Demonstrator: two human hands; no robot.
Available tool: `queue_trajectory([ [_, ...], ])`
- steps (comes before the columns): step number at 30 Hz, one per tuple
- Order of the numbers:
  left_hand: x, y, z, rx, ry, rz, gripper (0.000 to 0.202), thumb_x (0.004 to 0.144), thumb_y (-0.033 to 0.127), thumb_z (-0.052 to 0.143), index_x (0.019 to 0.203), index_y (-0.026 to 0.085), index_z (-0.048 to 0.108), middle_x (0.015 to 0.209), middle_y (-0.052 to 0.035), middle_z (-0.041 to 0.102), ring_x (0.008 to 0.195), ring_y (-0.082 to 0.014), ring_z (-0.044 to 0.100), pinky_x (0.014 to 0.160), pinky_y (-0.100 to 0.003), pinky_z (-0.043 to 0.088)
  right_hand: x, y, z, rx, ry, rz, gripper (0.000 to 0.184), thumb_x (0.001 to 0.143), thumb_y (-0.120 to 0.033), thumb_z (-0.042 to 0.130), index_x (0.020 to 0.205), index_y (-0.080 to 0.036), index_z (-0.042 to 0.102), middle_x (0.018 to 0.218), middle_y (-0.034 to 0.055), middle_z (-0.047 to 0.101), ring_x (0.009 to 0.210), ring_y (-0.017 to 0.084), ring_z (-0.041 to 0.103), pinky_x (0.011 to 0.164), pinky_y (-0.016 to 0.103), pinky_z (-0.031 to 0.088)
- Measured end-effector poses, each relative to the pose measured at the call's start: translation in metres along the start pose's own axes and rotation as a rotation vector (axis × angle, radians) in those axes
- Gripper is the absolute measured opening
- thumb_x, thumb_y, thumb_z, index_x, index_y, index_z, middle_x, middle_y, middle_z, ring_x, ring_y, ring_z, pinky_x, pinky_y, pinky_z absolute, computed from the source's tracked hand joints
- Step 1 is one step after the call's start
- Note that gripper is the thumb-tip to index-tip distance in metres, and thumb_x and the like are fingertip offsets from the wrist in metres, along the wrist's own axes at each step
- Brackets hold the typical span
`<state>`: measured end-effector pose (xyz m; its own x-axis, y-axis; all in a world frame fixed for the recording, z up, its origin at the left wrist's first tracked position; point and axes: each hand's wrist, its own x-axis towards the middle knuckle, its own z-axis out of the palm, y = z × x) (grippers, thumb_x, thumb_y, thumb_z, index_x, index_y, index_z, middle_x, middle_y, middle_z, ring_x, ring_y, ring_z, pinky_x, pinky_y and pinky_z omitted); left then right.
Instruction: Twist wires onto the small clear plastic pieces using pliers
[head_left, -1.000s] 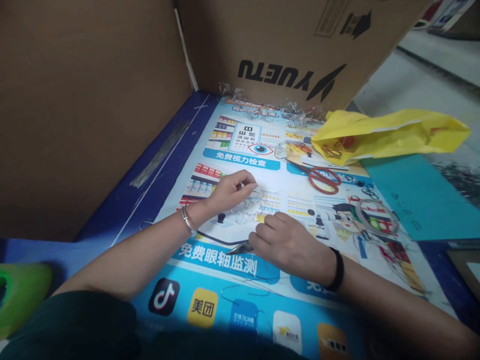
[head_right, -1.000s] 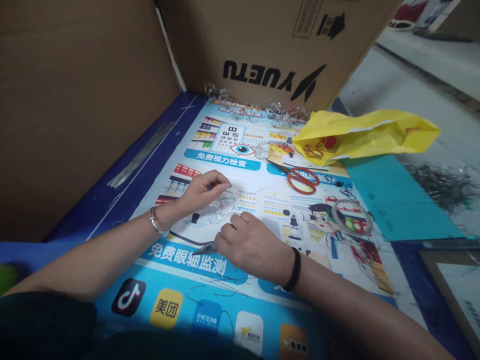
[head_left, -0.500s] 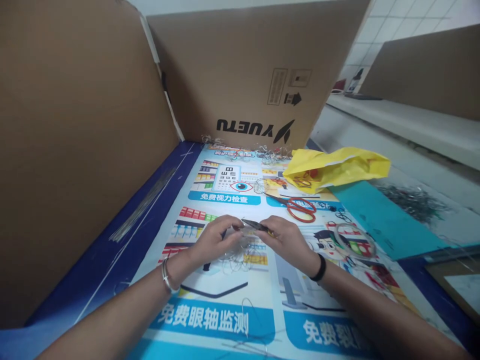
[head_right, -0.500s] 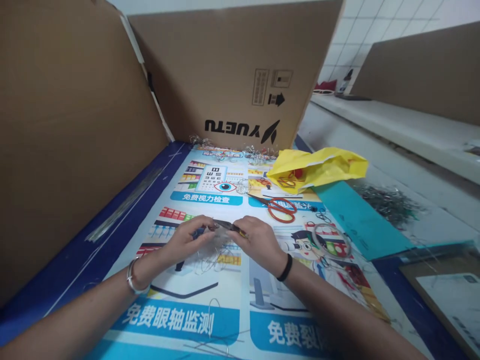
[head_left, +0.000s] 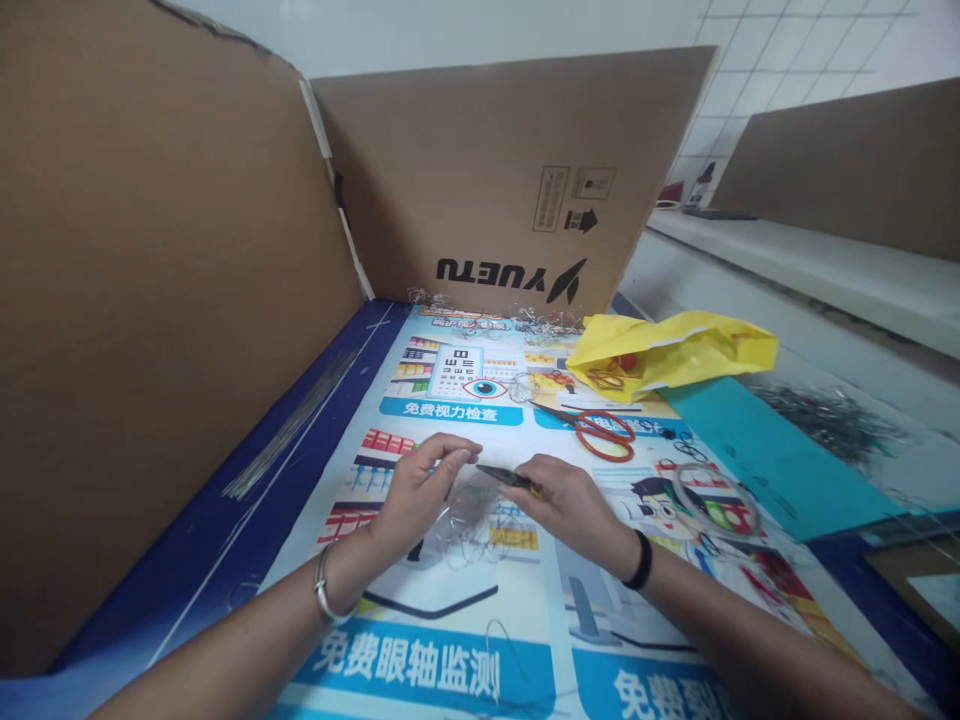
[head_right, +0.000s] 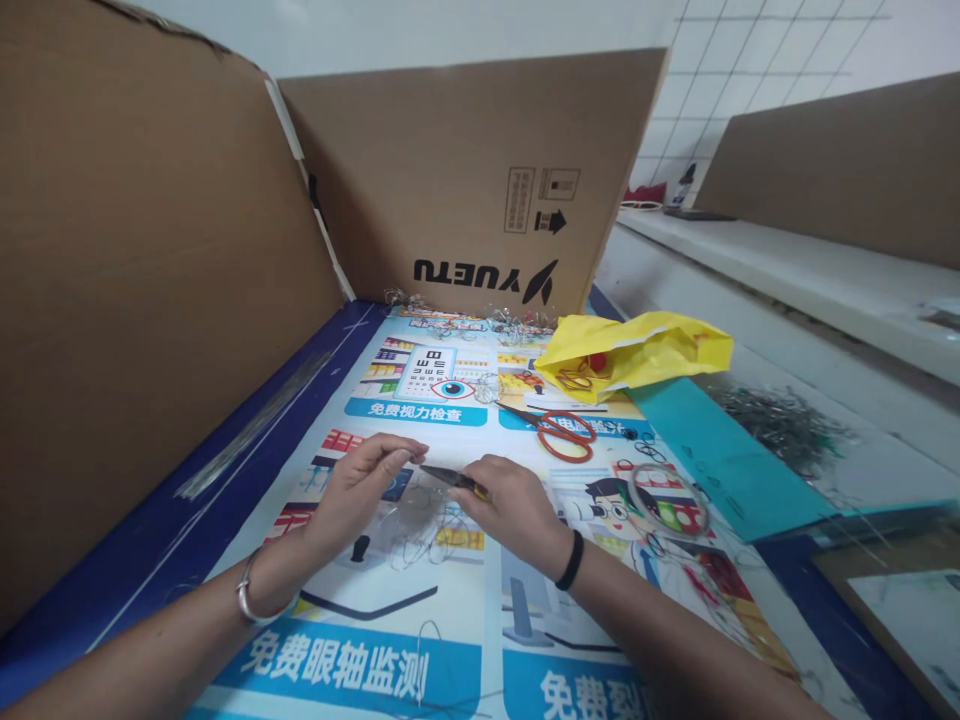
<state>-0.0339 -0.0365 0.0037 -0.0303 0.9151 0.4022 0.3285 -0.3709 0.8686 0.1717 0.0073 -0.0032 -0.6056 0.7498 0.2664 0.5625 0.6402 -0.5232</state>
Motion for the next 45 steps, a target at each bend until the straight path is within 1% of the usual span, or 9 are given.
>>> queue_trajectory([
  [3, 0.004, 0.002, -0.006, 0.257, 0.039, 0.161, 0.013, 0.087, 0.022, 0.051, 0.087, 0.018, 0.063, 0.08, -0.0033, 0.068, 0.074, -0.0152, 0.063, 0.07, -0.029, 0.048, 0.0, -0.004, -0.006, 0.074, 0.092, 0.041, 0.021, 0.085, -0.037, 0.053, 0.081, -0.018, 0.06, 0.074, 0.0029, 0.058, 0.069, 0.015, 0.053, 0.062, 0.025, 0.039],
  [8, 0.001, 0.009, -0.001, 0.662, -0.11, 0.447, 0.014, 0.086, 0.014, 0.05, 0.086, 0.016, 0.064, 0.073, -0.0042, 0.068, 0.07, -0.0174, 0.06, 0.065, -0.031, 0.044, -0.003, -0.02, -0.013, 0.272, 0.103, 0.095, 0.02, 0.084, -0.035, 0.054, 0.074, -0.018, 0.055, 0.067, -0.0009, 0.052, 0.061, 0.011, 0.047, 0.055, 0.022, 0.036],
  [12, -0.006, 0.018, 0.007, 0.712, -0.146, 0.525, 0.018, 0.085, 0.012, 0.048, 0.079, 0.015, 0.064, 0.067, -0.0043, 0.064, 0.065, -0.0172, 0.056, 0.06, -0.031, 0.041, -0.005, -0.03, -0.011, 0.295, 0.042, 0.079, 0.013, 0.079, -0.028, 0.058, 0.072, -0.018, 0.055, 0.068, -0.0011, 0.052, 0.064, 0.012, 0.049, 0.058, 0.023, 0.036],
  [16, -0.007, 0.026, 0.008, 0.686, -0.16, 0.554, 0.02, 0.084, 0.011, 0.047, 0.076, 0.014, 0.064, 0.066, -0.005, 0.062, 0.063, -0.0172, 0.054, 0.058, -0.031, 0.04, -0.006, -0.034, -0.009, 0.335, 0.082, 0.056, 0.008, 0.077, -0.018, 0.055, 0.069, -0.017, 0.054, 0.067, -0.0016, 0.052, 0.063, 0.011, 0.048, 0.059, 0.023, 0.036],
  [20, -0.005, 0.031, 0.01, 0.525, -0.177, 0.449, 0.016, 0.083, 0.011, 0.049, 0.081, 0.014, 0.065, 0.074, -0.0063, 0.066, 0.071, -0.0173, 0.058, 0.064, -0.031, 0.045, -0.007, -0.037, -0.009, 0.434, 0.114, 0.081, 0.01, 0.077, -0.019, 0.054, 0.067, -0.017, 0.053, 0.064, -0.0026, 0.049, 0.061, 0.01, 0.045, 0.057, 0.022, 0.034],
  [25, -0.01, 0.035, 0.021, 0.107, -0.076, -0.073, 0.009, 0.08, 0.021, 0.058, 0.082, 0.017, 0.065, 0.079, -0.0036, 0.069, 0.071, -0.0145, 0.061, 0.066, -0.027, 0.048, -0.008, -0.042, -0.009, 0.665, 0.179, 0.22, 0.016, 0.081, -0.028, 0.054, 0.07, -0.017, 0.053, 0.063, -0.0035, 0.047, 0.061, 0.01, 0.043, 0.057, 0.021, 0.035],
  [28, -0.014, 0.036, 0.026, -0.093, -0.021, -0.251, 0.011, 0.08, 0.027, 0.059, 0.082, 0.018, 0.065, 0.076, -0.0022, 0.068, 0.071, -0.0139, 0.061, 0.067, -0.026, 0.049, -0.009, -0.045, -0.009, 0.739, 0.184, 0.235, 0.015, 0.082, -0.029, 0.054, 0.073, -0.017, 0.055, 0.065, -0.0038, 0.048, 0.061, 0.009, 0.043, 0.057, 0.021, 0.035],
  [38, -0.018, 0.03, 0.024, -0.123, -0.06, -0.178, 0.011, 0.083, 0.024, 0.055, 0.087, 0.02, 0.064, 0.083, -0.0013, 0.067, 0.079, -0.0138, 0.061, 0.074, -0.026, 0.048, -0.009, -0.047, -0.007, 0.783, 0.128, 0.246, 0.017, 0.08, -0.032, 0.056, 0.072, -0.017, 0.057, 0.067, -0.0019, 0.051, 0.064, 0.011, 0.046, 0.06, 0.022, 0.038],
  [45, -0.02, 0.037, 0.023, -0.14, 0.047, -0.131, 0.007, 0.082, 0.02, 0.057, 0.082, 0.02, 0.063, 0.079, -0.0002, 0.067, 0.077, -0.0129, 0.062, 0.072, -0.025, 0.05, -0.012, -0.048, -0.003, 0.917, 0.042, 0.271, 0.017, 0.079, -0.034, 0.06, 0.082, -0.017, 0.063, 0.075, -0.0001, 0.058, 0.07, 0.012, 0.052, 0.066, 0.025, 0.042],
])
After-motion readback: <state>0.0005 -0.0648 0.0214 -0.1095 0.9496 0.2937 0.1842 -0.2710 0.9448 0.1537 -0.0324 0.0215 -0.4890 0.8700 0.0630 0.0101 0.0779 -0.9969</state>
